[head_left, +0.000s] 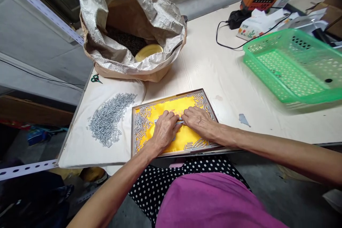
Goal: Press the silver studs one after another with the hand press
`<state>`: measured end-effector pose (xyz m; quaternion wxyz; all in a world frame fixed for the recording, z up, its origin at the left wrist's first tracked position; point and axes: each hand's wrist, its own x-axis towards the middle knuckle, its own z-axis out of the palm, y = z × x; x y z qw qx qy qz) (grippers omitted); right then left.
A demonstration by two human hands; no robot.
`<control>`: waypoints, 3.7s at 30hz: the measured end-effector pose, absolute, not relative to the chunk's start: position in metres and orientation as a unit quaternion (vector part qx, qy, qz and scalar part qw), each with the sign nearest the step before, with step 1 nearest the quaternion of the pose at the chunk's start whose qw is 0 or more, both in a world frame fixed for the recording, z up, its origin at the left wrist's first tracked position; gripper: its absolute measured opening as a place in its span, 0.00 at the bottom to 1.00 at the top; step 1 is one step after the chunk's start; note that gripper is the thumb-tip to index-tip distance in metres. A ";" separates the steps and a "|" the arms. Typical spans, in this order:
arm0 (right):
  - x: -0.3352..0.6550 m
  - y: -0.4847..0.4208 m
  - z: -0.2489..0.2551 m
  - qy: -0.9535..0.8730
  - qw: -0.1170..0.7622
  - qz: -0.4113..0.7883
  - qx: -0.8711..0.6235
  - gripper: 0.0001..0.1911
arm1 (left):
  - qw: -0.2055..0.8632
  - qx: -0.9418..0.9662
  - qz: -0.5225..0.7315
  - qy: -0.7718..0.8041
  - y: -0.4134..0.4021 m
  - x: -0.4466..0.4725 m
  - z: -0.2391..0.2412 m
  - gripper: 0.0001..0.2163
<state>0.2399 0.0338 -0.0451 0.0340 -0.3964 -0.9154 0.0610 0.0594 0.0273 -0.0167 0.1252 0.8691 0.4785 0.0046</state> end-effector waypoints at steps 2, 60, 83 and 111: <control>0.239 0.037 -0.045 -0.914 0.029 0.069 -0.399 0.09 | 0.123 0.868 0.007 0.480 0.028 0.059 -0.019 0.06; 0.249 0.030 -0.060 -0.914 0.101 0.141 -0.366 0.07 | 0.125 0.577 0.110 0.800 0.045 -0.101 0.015 0.09; 0.252 0.010 -0.063 -0.918 0.142 0.189 -0.319 0.10 | 0.505 0.363 0.240 0.745 -0.018 0.022 -0.009 0.10; 0.258 0.050 -0.041 -0.919 0.088 0.053 -0.380 0.44 | 0.540 0.331 0.041 0.773 -0.001 0.032 0.011 0.07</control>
